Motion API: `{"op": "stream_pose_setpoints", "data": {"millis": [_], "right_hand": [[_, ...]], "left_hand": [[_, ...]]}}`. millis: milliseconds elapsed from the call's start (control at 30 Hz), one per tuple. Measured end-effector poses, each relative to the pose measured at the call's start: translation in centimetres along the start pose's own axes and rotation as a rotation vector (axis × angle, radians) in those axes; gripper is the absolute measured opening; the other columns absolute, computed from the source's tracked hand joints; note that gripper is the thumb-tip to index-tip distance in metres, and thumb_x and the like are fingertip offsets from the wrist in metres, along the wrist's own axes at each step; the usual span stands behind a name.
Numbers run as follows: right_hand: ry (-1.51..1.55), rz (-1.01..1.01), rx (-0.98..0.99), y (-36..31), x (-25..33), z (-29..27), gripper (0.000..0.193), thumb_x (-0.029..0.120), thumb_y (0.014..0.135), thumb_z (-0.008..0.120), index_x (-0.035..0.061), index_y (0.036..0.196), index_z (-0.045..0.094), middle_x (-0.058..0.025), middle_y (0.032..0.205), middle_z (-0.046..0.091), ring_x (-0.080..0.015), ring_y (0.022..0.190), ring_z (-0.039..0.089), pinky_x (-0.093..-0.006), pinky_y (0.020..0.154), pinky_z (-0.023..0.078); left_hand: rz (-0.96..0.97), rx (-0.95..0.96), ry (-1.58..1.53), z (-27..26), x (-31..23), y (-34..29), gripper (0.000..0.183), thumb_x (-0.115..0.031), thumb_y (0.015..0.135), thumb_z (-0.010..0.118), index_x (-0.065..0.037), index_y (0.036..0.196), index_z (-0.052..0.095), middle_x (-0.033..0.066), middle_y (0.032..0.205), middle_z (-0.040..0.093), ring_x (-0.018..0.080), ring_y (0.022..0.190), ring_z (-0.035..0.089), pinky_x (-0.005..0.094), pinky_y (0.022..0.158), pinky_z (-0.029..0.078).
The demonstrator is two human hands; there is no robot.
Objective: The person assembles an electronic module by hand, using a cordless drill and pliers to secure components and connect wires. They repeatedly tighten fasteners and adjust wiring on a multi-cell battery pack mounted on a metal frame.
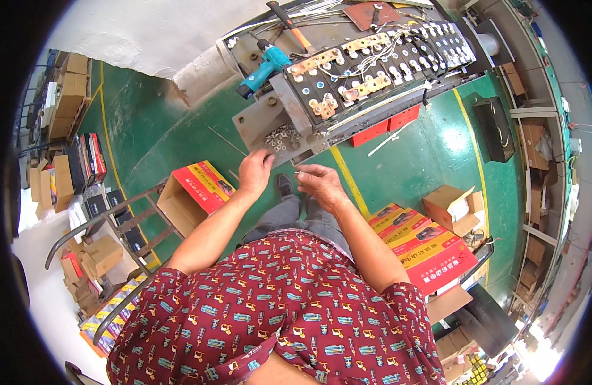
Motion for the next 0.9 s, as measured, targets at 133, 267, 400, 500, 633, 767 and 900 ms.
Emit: {"op": "stream_pose_setpoints", "data": {"millis": [133,267,400,500,633,767,900], "right_hand": [[0.002,-0.022,-0.013,0.1,-0.1,-0.3,0.029,0.008,0.09,0.078,0.0001,0.117,0.071,-0.007,0.101,0.073,-0.0148,0.085,0.069,-0.0305,0.076,0.061],[0.004,-0.028,-0.022,-0.1,-0.2,-0.6,0.029,0.009,0.09,0.078,0.0003,0.117,0.071,-0.0067,0.101,0.073,-0.0146,0.085,0.069,-0.0306,0.076,0.061],[0.001,-0.032,-0.034,-0.4,-0.1,-0.5,0.029,0.009,0.09,0.077,0.0003,0.117,0.071,-0.0062,0.101,0.073,-0.0145,0.084,0.069,-0.0308,0.075,0.06],[0.012,-0.042,-0.038,-0.6,0.0,-0.5,0.029,0.01,0.09,0.078,0.0004,0.117,0.071,-0.006,0.101,0.073,-0.0144,0.084,0.068,-0.0306,0.075,0.06],[-0.004,-0.095,-0.033,-0.6,0.6,-0.3,0.031,0.011,0.09,0.078,-0.0002,0.117,0.071,-0.0065,0.101,0.074,-0.0142,0.085,0.069,-0.0306,0.076,0.06],[-0.081,-0.186,-0.048,-0.9,1.6,0.2,0.033,0.012,0.089,0.078,-0.0011,0.118,0.07,-0.0067,0.1,0.074,-0.0142,0.084,0.069,-0.0302,0.076,0.06],[-0.129,-0.232,-0.044,-0.9,2.4,0.7,0.034,0.012,0.089,0.078,-0.0022,0.118,0.07,-0.0069,0.097,0.074,-0.0144,0.082,0.069,-0.0291,0.075,0.059]], "left_hand": [[0.003,-0.024,0.025,0.8,-0.6,1.0,0.011,-0.019,0.091,0.069,-0.011,0.099,0.071,0.0143,0.097,0.068,0.0399,0.089,0.068,0.05,0.075,0.055],[0.05,-0.017,0.098,1.1,-1.9,1.9,0.012,-0.018,0.09,0.071,-0.014,0.1,0.073,0.0115,0.096,0.067,0.0366,0.087,0.068,0.0473,0.073,0.055],[0.17,0.016,0.196,2.1,-1.9,2.6,0.014,-0.02,0.092,0.068,-0.017,0.105,0.072,0.0109,0.1,0.066,0.0362,0.086,0.069,0.0481,0.072,0.056],[0.184,0.069,0.242,2.5,-1.8,2.9,0.016,-0.016,0.09,0.063,-0.016,0.105,0.069,0.011,0.105,0.066,0.0363,0.088,0.07,0.0493,0.071,0.056],[0.166,0.126,0.294,2.1,-2.3,3.3,0.014,-0.016,0.091,0.062,-0.012,0.103,0.067,0.0125,0.105,0.067,0.0381,0.088,0.069,0.0505,0.072,0.056],[0.11,0.123,-0.166,0.8,-2.9,2.2,0.013,-0.014,0.093,0.065,-0.007,0.105,0.066,0.0131,0.1,0.07,0.0293,0.082,0.071,0.0448,0.071,0.057],[-0.234,0.331,-0.857,0.4,-4.9,-0.2,0.013,-0.012,0.098,0.067,-0.002,0.105,0.065,0.0037,0.093,0.07,0.0098,0.083,0.065,0.0284,0.069,0.056]]}}
Point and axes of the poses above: each hand's wrist, its own y-axis towards the middle knuckle, its own z-axis out of the palm, x = y × z, the point moved 5 cm from there along y, towards the middle knuckle
